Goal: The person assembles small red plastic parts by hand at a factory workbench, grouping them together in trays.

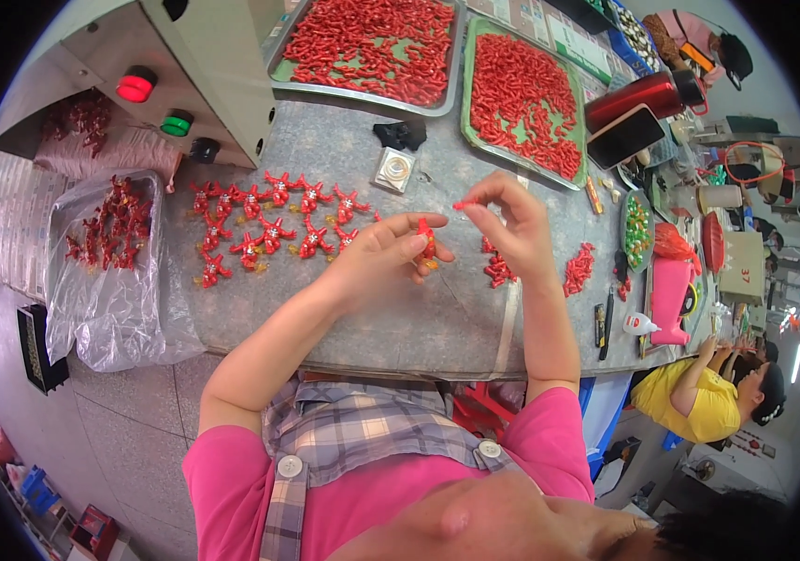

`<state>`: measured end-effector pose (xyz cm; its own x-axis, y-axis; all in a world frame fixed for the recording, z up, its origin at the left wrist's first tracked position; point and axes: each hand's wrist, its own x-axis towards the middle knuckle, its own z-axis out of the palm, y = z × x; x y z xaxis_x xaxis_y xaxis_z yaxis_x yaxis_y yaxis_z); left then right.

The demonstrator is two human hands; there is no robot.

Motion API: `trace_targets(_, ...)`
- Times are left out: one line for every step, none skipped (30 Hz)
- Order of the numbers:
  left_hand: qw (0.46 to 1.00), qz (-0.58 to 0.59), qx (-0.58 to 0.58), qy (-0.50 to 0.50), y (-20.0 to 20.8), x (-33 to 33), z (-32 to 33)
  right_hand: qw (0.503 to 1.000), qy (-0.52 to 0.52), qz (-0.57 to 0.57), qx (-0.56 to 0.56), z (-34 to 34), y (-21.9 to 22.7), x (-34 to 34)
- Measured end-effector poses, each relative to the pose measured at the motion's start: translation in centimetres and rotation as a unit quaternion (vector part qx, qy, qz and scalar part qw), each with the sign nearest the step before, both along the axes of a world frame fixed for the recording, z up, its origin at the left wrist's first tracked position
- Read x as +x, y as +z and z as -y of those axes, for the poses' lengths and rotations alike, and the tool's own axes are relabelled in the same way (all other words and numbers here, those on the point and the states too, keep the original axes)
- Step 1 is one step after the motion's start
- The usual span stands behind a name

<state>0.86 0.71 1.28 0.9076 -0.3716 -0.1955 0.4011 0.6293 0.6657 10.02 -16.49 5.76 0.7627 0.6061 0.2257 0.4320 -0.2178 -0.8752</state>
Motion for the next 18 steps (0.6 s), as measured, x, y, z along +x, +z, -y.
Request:
trace_targets(1.000,-0.002,0.000,-0.004,-0.1,0.0,0.0,0.998,0.008,-0.055,0.033,0.6,-0.4,-0.5)
trace_targets(1.000,-0.009,0.001,-0.004,-0.2,0.0,0.0,0.997,0.017,-0.055,0.044,1.0,-0.6,-1.0)
trace_targets(1.000,-0.015,0.002,-0.004,-0.3,0.0,0.0,0.997,0.012,-0.056,0.045,1.3,-0.9,-1.5)
trace_targets(1.000,-0.016,0.003,-0.009,-0.5,0.0,-0.1,0.995,0.017,-0.079,0.055,1.4,-1.2,-1.9)
trace_targets(1.000,-0.003,-0.002,-0.017,-0.6,0.1,-0.1,0.992,0.022,-0.102,0.065,1.6,-1.4,-2.2)
trace_targets(1.000,0.010,-0.007,-0.025,-0.7,0.1,0.0,0.995,0.025,-0.078,0.055,1.6,-1.5,-2.4)
trace_targets(1.000,0.008,-0.005,-0.029,-0.6,0.1,0.1,0.995,0.020,-0.079,0.056,1.7,-1.6,-2.6)
trace_targets(1.000,0.009,0.015,-0.021,-0.6,0.1,0.3,0.995,0.024,-0.086,0.051,1.8,-1.7,-2.7)
trace_targets(0.999,0.010,0.035,-0.013,-0.6,0.0,0.4,0.994,0.028,-0.094,0.046,1.8,-1.8,-2.8)
trace_targets(0.999,0.009,0.036,-0.017,-0.6,0.0,0.4,0.994,0.025,-0.094,0.048,1.9,-1.9,-2.8)
trace_targets(0.999,0.001,0.036,-0.022,-0.7,0.0,0.3,0.993,0.029,-0.098,0.052,2.0,-2.0,-2.8)
trace_targets(0.999,-0.006,0.035,-0.027,-0.7,0.0,0.3,0.993,0.032,-0.102,0.056,2.0,-2.1,-2.8)
trace_targets(0.999,-0.007,0.036,-0.028,-0.6,0.0,0.4,0.993,0.031,-0.102,0.058,2.0,-2.1,-2.8)
trace_targets(0.999,-0.009,0.042,-0.024,-0.6,0.0,0.4,0.992,0.032,-0.109,0.062,2.1,-2.2,-2.9)
trace_targets(0.999,-0.011,0.049,-0.020,-0.5,-0.1,0.4,0.991,0.033,-0.116,0.066,2.1,-2.2,-3.0)
trace_targets(0.999,-0.012,0.049,-0.020,-0.5,-0.1,0.4,0.990,0.033,-0.116,0.066,2.1,-2.2,-3.0)
trace_targets(0.999,-0.008,0.048,-0.021,-0.6,0.0,0.4,0.991,0.034,-0.115,0.062,2.1,-2.2,-3.0)
trace_targets(0.999,-0.005,0.046,-0.022,-0.6,0.0,0.4,0.991,0.035,-0.114,0.058,2.1,-2.1,-3.0)
